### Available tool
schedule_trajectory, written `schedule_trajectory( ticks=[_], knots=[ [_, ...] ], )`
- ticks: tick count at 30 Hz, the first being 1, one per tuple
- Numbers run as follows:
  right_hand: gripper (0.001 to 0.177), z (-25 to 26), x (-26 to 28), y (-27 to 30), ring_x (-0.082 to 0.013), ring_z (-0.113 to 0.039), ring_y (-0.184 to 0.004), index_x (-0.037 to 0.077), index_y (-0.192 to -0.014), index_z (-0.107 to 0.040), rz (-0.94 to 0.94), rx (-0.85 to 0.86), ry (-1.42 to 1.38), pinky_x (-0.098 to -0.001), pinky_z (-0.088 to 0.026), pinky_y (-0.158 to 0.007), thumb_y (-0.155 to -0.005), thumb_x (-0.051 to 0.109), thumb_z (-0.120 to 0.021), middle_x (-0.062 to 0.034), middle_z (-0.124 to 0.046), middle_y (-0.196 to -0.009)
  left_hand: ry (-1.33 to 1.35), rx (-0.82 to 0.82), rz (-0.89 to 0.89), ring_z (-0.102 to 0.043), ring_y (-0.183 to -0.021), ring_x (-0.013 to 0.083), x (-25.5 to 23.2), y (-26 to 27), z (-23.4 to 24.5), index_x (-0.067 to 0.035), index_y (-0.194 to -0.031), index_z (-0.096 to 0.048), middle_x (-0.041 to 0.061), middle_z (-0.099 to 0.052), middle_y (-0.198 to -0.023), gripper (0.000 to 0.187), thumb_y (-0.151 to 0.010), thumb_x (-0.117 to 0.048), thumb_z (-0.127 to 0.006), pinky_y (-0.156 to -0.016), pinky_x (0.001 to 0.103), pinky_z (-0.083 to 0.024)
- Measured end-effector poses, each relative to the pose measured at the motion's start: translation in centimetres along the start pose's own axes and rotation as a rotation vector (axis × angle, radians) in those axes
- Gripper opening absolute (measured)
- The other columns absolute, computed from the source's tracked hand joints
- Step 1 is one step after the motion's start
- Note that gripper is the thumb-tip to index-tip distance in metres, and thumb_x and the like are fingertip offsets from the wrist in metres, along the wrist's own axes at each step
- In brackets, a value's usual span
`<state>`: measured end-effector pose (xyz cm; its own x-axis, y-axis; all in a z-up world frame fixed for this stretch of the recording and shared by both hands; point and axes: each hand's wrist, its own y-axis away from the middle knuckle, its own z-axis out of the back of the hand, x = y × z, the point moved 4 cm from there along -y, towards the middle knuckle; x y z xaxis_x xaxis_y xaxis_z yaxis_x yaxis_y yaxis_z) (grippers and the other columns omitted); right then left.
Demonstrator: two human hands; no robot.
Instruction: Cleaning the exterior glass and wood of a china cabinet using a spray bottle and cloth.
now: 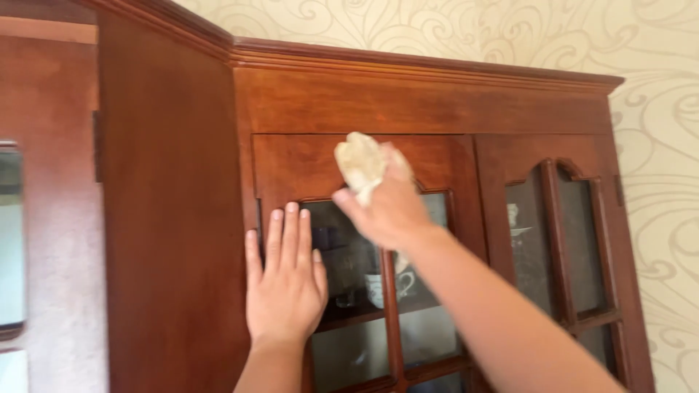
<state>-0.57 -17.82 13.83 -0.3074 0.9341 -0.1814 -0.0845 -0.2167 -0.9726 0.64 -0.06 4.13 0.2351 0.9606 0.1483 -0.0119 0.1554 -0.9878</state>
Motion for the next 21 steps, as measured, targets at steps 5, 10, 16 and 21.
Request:
schedule_trajectory(
  ticks=[5,10,16,21],
  knots=[
    [0.078,1.3,-6.2,-1.1,-0.0415,-0.032,-0.148,-0.008,-0.151,-0.04,-0.263,-0.076,0.124,-0.0513,-0.01,-0.124,-0.102,0.053,-0.043,-0.0297,-0.04,-0.156,-0.019,0.004,0.01,-0.018,-0.154,0.0215,0.1,-0.3,-0.2,-0.01,-0.157,-0.03,0.006,-0.025,-0.166,0.065,-0.097,-0.033,-0.037,-0.124,0.051,-0.01],
    [0.077,-0.8,-1.3,-4.4,-0.0441,-0.034,-0.148,-0.013,-0.139,-0.053,-0.547,0.021,0.094,-0.0497,0.001,-0.134,-0.109,0.052,-0.027,-0.0367,-0.051,-0.145,0.026,-0.014,0.012,-0.017,-0.154,0.0213,0.1,0.4,-0.3,-0.008,-0.158,-0.027,0.005,-0.022,-0.167,0.065,-0.099,-0.034,-0.035,-0.125,0.051,-0.009],
    [0.069,-3.4,6.4,-3.3,-0.0539,-0.019,-0.146,-0.006,-0.146,-0.05,0.03,-0.136,0.015,-0.0484,-0.008,-0.122,-0.102,0.047,-0.047,-0.0379,-0.036,-0.154,0.107,-0.061,0.096,-0.014,-0.155,0.0263,0.8,-0.1,0.5,-0.004,-0.158,-0.024,0.014,-0.02,-0.167,0.066,-0.1,-0.035,-0.033,-0.124,0.052,-0.008],
    [0.055,1.0,4.2,-1.7,-0.0388,-0.037,-0.148,0.007,-0.131,-0.067,-0.081,0.258,0.188,-0.0437,-0.017,-0.128,-0.106,0.044,-0.035,-0.019,-0.057,-0.146,0.028,-0.011,0.022,-0.022,-0.15,0.028,1.2,-2.6,1.0,-0.01,-0.157,-0.027,0.012,-0.028,-0.162,0.065,-0.1,-0.039,-0.033,-0.12,0.053,-0.013]
  ],
)
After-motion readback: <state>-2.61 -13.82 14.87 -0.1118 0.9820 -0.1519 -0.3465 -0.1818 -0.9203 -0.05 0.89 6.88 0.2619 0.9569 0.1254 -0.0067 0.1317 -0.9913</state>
